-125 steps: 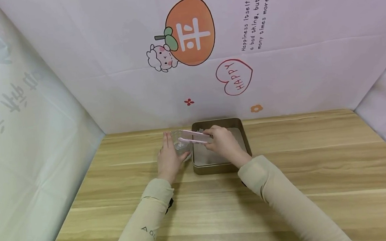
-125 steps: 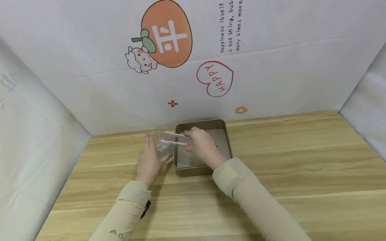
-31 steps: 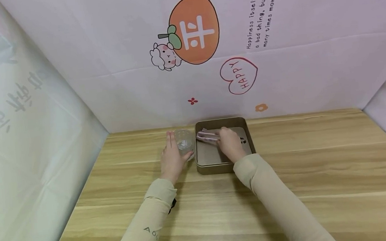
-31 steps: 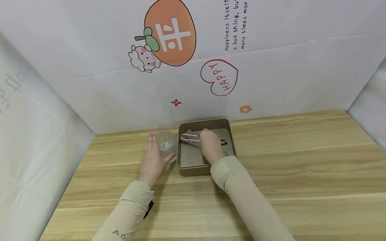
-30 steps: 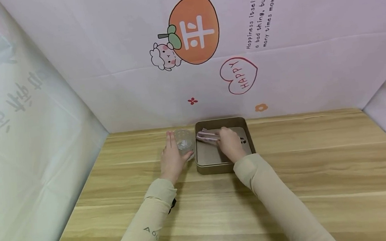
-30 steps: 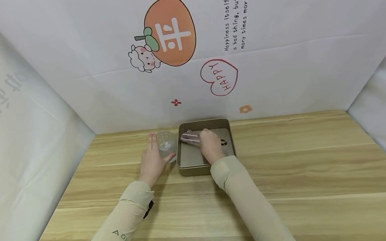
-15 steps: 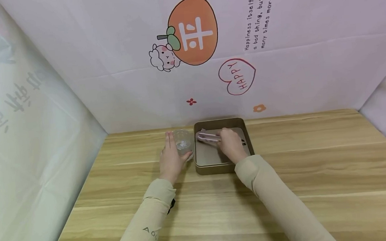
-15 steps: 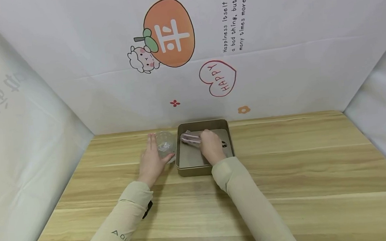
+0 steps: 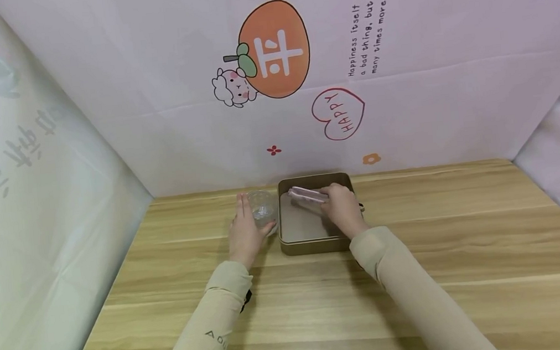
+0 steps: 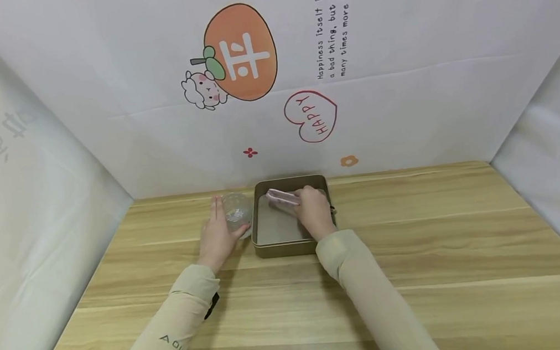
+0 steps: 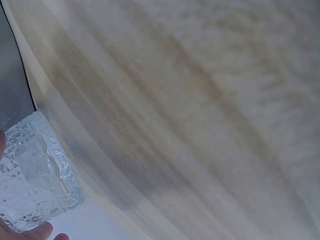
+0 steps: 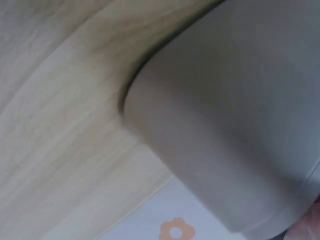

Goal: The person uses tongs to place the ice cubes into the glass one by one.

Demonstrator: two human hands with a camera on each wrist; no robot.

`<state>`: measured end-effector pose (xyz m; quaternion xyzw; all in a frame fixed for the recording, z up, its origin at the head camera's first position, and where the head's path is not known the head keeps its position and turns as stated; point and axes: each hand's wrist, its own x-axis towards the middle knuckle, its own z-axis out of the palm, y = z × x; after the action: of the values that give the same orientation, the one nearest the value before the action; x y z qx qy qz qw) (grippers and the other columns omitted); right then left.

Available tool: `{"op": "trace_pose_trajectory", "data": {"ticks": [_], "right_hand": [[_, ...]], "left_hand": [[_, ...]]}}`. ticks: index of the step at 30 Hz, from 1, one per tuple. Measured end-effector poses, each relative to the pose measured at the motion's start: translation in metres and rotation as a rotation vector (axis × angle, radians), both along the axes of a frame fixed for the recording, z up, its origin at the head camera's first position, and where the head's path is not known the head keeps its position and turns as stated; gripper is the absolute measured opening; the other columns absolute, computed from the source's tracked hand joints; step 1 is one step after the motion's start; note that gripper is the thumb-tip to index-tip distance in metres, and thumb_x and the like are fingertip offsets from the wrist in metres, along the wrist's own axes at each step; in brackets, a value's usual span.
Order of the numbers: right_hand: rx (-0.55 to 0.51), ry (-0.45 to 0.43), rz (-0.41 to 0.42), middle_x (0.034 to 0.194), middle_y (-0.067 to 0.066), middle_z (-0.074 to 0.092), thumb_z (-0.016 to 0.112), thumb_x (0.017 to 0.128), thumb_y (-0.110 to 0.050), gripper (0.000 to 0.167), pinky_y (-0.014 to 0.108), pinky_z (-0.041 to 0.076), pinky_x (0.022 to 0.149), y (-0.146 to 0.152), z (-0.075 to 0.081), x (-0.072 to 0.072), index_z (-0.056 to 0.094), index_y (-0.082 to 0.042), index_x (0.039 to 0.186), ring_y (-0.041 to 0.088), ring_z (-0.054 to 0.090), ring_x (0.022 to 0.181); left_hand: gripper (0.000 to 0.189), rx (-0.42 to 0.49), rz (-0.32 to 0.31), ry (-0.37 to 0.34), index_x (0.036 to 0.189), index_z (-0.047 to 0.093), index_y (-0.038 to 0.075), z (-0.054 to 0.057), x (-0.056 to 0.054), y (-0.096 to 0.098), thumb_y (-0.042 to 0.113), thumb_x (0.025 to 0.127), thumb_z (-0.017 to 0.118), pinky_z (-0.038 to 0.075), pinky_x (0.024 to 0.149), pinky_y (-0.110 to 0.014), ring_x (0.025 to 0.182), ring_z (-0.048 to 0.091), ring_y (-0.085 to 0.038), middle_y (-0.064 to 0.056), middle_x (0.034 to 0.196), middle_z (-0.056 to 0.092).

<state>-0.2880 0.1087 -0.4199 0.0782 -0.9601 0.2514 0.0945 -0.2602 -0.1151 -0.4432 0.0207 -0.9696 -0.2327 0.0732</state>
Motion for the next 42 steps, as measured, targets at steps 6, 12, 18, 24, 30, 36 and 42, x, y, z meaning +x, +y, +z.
{"op": "trace_pose_trajectory", "data": {"ticks": [6,12,18,24,30,36,42], "right_hand": [[-0.054,0.069,0.022,0.101,0.017,0.07,0.067,0.079,-0.003,0.029,0.044,0.055,0.077,0.004,0.004,0.001,0.071,0.0,0.107,0.032,0.066,0.09],[-0.069,0.139,0.047,0.101,0.017,0.071,0.07,0.078,-0.004,0.028,0.045,0.055,0.079,0.003,0.011,0.002,0.072,-0.001,0.105,0.033,0.066,0.092],[-0.088,0.146,0.079,0.105,0.016,0.07,0.071,0.078,-0.005,0.029,0.043,0.055,0.075,-0.004,0.019,0.005,0.072,-0.003,0.107,0.03,0.067,0.09],[-0.124,0.165,0.109,0.101,0.014,0.071,0.072,0.077,-0.004,0.028,0.037,0.053,0.066,-0.015,0.023,0.01,0.073,-0.004,0.105,0.024,0.065,0.078],[-0.101,0.157,0.177,0.1,0.012,0.072,0.073,0.077,-0.004,0.027,0.037,0.056,0.068,-0.025,0.024,0.014,0.073,-0.005,0.104,0.023,0.067,0.08],[-0.062,0.131,0.234,0.102,0.012,0.071,0.075,0.079,-0.006,0.029,0.038,0.057,0.073,-0.029,0.023,0.016,0.072,-0.002,0.108,0.024,0.069,0.087],[-0.045,0.122,0.249,0.104,0.013,0.071,0.074,0.079,-0.007,0.03,0.039,0.057,0.074,-0.031,0.023,0.017,0.072,-0.004,0.108,0.025,0.068,0.087]], "left_hand": [[0.105,-0.01,0.003,-0.001,0.153,0.011,0.002,-0.002,-0.002,-0.001,0.045,0.08,0.072,0.039,0.11,-0.051,0.129,0.047,-0.041,-0.013,0.162,0.009],[0.104,-0.012,-0.001,0.009,0.153,0.012,0.001,-0.001,-0.001,-0.001,0.045,0.08,0.073,0.038,0.111,-0.051,0.13,0.047,-0.04,-0.014,0.161,0.011],[0.105,-0.01,-0.002,0.003,0.153,0.011,0.001,-0.001,0.0,-0.002,0.045,0.08,0.072,0.038,0.111,-0.05,0.13,0.046,-0.041,-0.014,0.161,0.011],[0.105,-0.017,-0.004,0.01,0.153,0.011,0.001,-0.001,-0.001,-0.002,0.046,0.08,0.073,0.041,0.109,-0.05,0.127,0.049,-0.042,-0.014,0.162,0.01],[0.106,-0.029,-0.005,0.007,0.153,0.011,0.001,-0.002,-0.002,-0.003,0.046,0.08,0.072,0.04,0.11,-0.05,0.128,0.049,-0.041,-0.014,0.162,0.01],[0.106,-0.022,-0.002,0.002,0.153,0.011,0.001,-0.002,-0.002,-0.003,0.047,0.08,0.072,0.04,0.11,-0.051,0.128,0.048,-0.042,-0.014,0.162,0.01],[0.107,-0.016,0.001,-0.001,0.153,0.009,0.002,-0.002,-0.003,-0.002,0.046,0.08,0.073,0.04,0.109,-0.05,0.128,0.047,-0.042,-0.013,0.162,0.009]]}}
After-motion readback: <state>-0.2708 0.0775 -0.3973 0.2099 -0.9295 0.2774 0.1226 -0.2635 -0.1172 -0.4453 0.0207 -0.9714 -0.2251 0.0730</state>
